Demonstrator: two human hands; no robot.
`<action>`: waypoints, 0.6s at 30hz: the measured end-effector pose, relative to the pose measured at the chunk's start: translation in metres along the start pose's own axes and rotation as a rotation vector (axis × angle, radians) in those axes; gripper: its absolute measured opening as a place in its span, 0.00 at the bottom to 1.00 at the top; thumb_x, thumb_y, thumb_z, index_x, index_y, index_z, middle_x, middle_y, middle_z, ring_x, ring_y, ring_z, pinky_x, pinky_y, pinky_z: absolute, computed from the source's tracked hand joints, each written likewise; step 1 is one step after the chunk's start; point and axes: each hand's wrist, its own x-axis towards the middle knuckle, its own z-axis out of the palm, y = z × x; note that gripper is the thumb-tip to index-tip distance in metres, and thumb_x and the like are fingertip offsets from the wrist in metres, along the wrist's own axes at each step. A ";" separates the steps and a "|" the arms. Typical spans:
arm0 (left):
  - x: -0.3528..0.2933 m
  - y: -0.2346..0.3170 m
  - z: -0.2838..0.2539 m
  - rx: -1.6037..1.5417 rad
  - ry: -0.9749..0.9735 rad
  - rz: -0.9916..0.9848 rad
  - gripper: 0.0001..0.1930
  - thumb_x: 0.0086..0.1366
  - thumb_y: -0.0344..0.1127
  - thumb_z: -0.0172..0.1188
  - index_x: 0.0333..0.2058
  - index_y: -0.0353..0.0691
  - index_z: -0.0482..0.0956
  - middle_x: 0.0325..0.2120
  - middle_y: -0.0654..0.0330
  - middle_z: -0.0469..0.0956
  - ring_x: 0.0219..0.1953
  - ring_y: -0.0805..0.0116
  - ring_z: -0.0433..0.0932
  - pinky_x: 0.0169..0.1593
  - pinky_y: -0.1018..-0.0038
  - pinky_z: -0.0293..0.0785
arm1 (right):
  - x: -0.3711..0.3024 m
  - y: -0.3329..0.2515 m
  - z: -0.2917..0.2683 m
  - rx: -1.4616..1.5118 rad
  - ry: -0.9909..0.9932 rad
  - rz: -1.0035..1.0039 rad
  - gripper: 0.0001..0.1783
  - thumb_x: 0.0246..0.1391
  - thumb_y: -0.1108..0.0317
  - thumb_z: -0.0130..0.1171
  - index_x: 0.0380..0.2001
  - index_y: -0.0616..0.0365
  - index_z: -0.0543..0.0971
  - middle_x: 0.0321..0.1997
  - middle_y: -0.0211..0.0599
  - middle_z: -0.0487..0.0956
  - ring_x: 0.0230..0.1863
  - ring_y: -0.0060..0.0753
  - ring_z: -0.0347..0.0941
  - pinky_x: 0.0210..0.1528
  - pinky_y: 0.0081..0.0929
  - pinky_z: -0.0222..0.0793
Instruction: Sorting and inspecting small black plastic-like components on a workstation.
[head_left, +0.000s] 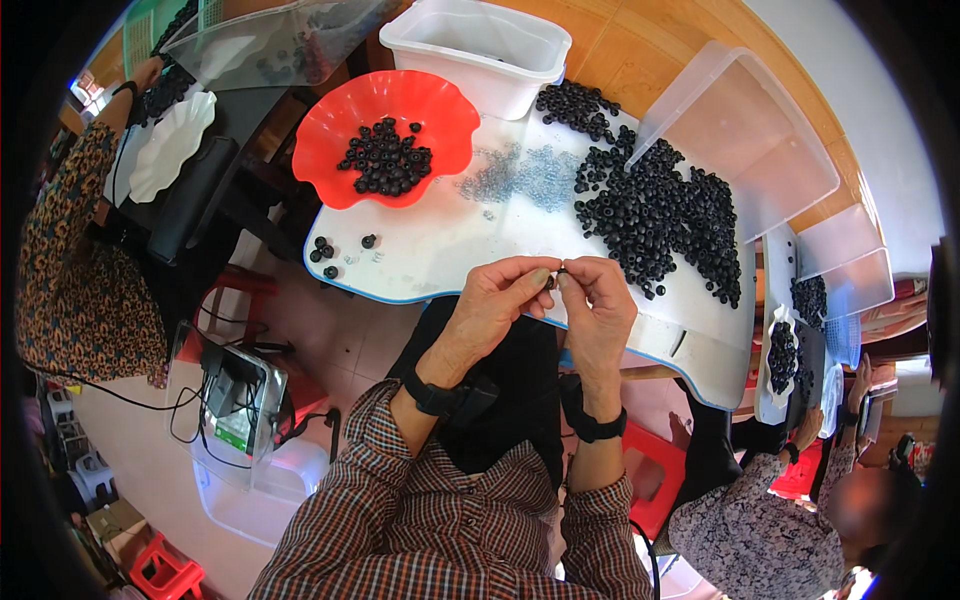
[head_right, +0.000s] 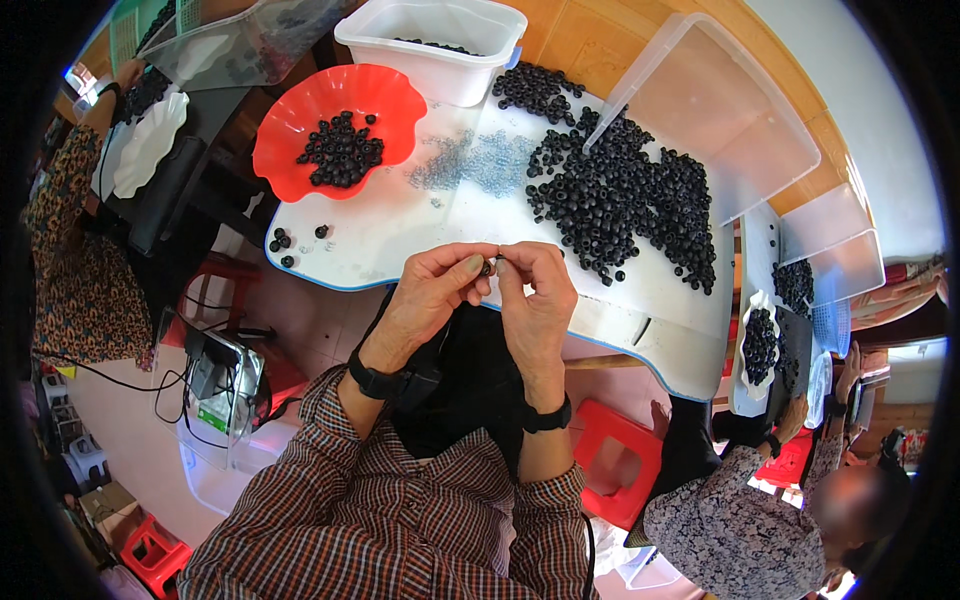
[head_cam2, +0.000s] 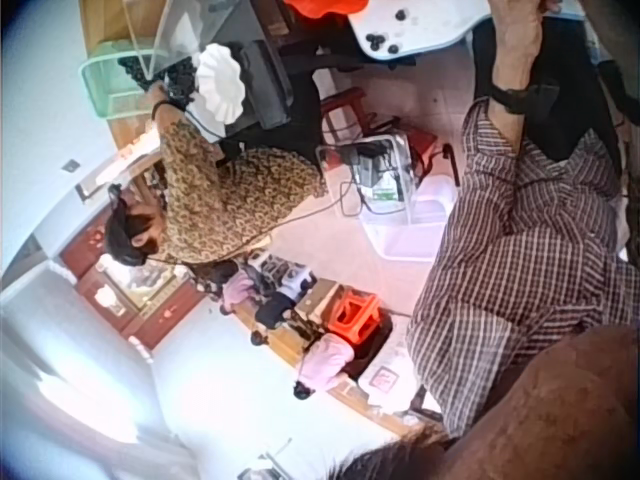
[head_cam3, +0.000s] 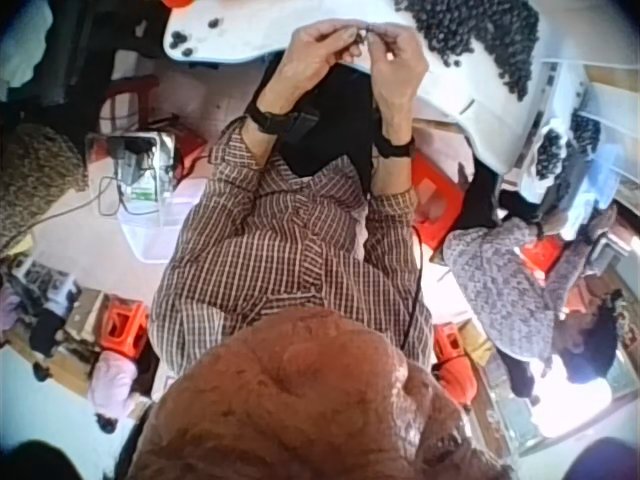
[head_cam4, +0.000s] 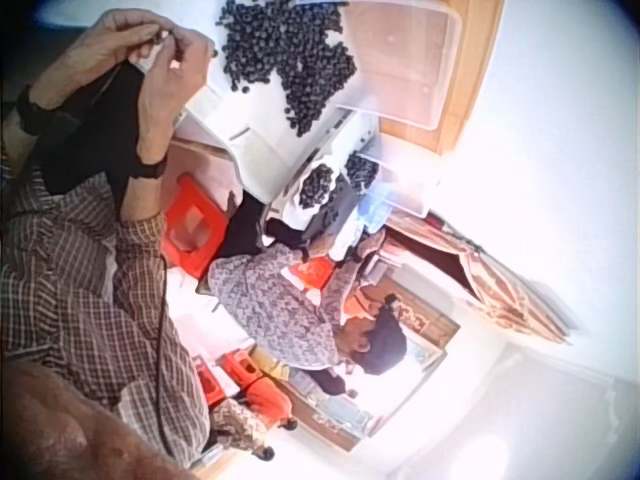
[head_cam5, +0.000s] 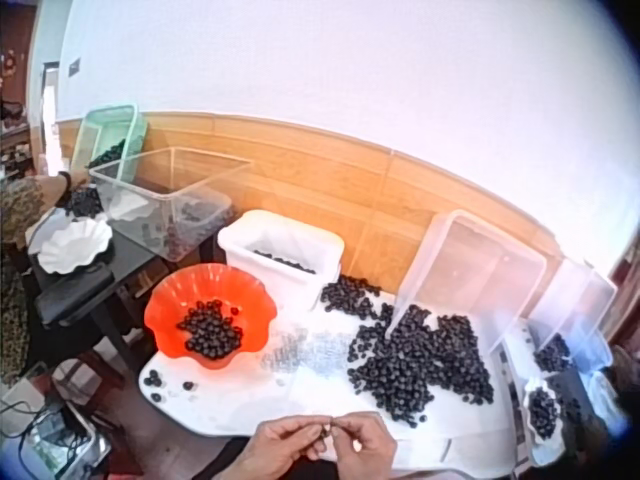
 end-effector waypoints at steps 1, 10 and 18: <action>0.000 0.000 0.000 -0.004 0.000 -0.004 0.13 0.69 0.29 0.52 0.49 0.32 0.77 0.31 0.61 0.77 0.31 0.76 0.75 0.35 0.81 0.73 | -0.002 0.004 0.000 0.103 0.014 0.066 0.08 0.51 0.84 0.59 0.35 0.64 0.77 0.36 0.34 0.76 0.32 0.21 0.75 0.35 0.18 0.72; -0.001 0.000 0.000 -0.093 -0.021 0.006 0.13 0.69 0.30 0.53 0.49 0.31 0.77 0.33 0.60 0.77 0.32 0.76 0.74 0.35 0.82 0.72 | -0.003 -0.002 0.003 0.421 0.049 0.286 0.12 0.55 0.82 0.58 0.44 0.66 0.75 0.39 0.35 0.79 0.38 0.21 0.76 0.42 0.18 0.73; 0.000 0.002 0.001 -0.125 -0.049 -0.004 0.13 0.69 0.31 0.52 0.49 0.31 0.76 0.33 0.61 0.77 0.32 0.76 0.74 0.36 0.82 0.72 | -0.003 0.000 0.001 0.416 0.047 0.279 0.14 0.55 0.81 0.59 0.46 0.66 0.76 0.38 0.36 0.80 0.38 0.20 0.75 0.38 0.17 0.71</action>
